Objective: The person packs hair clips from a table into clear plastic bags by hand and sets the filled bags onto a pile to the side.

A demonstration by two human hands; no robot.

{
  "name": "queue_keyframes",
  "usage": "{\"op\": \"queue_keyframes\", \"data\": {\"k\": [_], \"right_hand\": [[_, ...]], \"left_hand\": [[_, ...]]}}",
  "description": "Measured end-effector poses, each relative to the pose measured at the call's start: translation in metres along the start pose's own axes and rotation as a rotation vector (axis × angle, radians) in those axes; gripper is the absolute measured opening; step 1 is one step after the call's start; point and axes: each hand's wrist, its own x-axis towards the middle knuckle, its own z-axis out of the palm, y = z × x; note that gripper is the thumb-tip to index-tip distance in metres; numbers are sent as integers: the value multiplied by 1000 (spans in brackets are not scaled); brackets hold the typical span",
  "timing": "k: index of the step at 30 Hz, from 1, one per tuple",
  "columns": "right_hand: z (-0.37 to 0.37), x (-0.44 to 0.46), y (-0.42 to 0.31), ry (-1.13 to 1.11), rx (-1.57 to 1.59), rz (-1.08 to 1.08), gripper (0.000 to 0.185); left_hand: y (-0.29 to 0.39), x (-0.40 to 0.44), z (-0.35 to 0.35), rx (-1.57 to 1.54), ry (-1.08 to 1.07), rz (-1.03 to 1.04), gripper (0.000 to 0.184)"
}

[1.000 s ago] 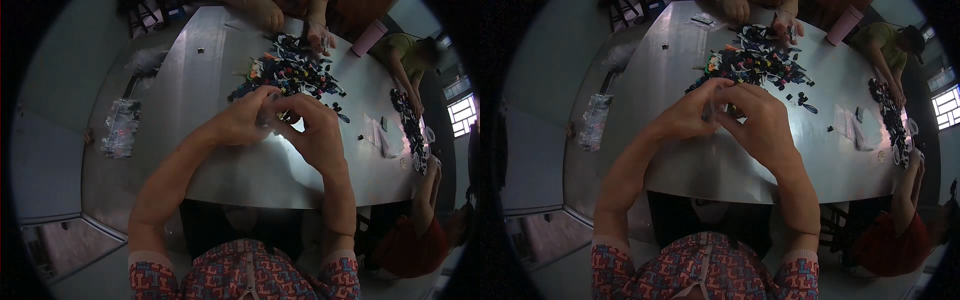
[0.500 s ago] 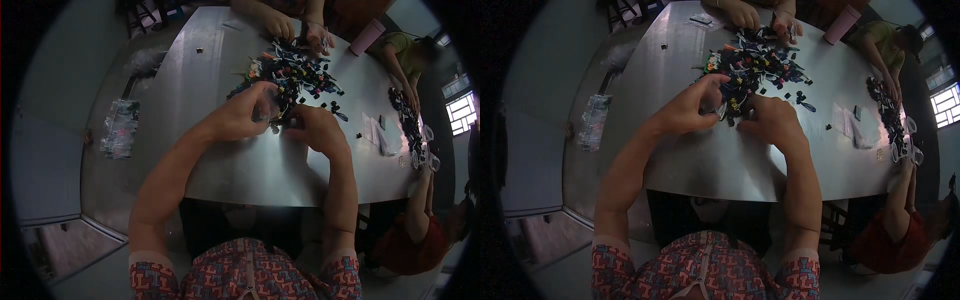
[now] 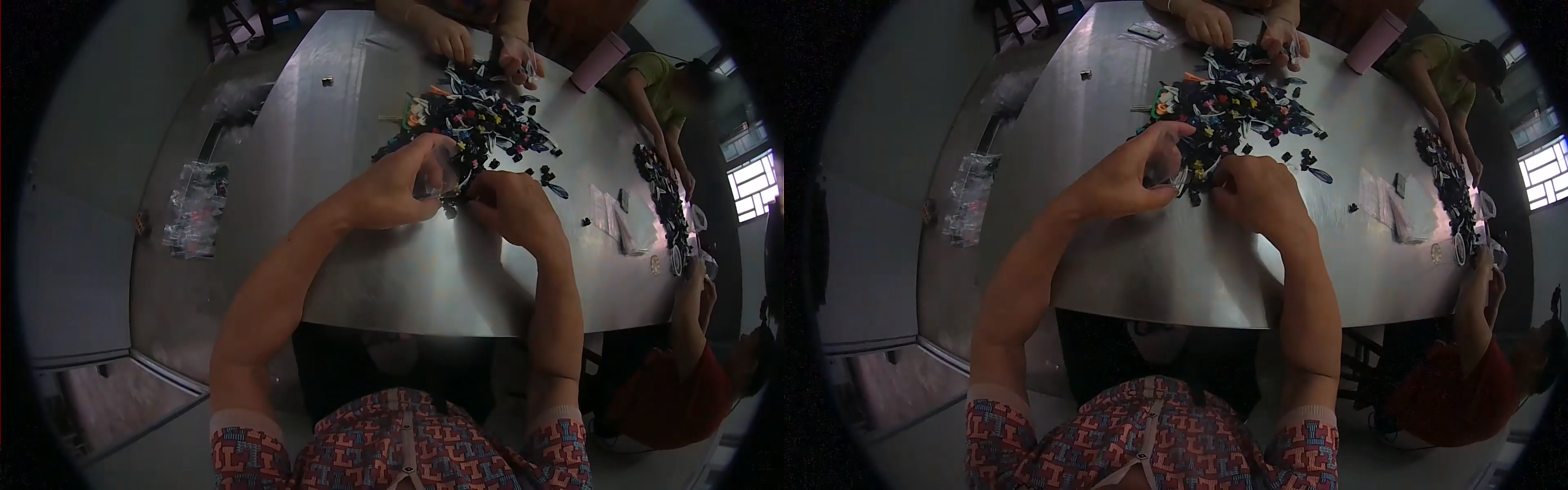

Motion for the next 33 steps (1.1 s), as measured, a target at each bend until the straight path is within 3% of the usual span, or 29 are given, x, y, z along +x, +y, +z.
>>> {"op": "queue_keyframes", "data": {"k": [4, 7, 11, 16, 24, 30, 33], "right_hand": [[-12, -1, 9, 35, 63, -15, 17], [-23, -3, 8, 145, 496, -94, 21], [-17, -7, -14, 184, 740, -135, 21], [-12, -13, -43, 159, 641, -105, 15], [-1, -13, -51, 384, 513, -213, 14], [1, -11, -50, 415, 323, -272, 14], [-4, -10, -45, 432, 478, -229, 14]], "left_hand": [[-4, 1, 1, 8, 3, 29, 72], [-2, 0, 1, 16, -1, 36, 73], [3, -1, 3, 33, -3, -14, 73], [9, 0, 5, 27, 1, -81, 74], [7, 0, 5, -57, -29, -53, 72], [6, 0, 5, -42, -30, -71, 75], [12, -1, 4, -50, -11, -74, 75]]}}
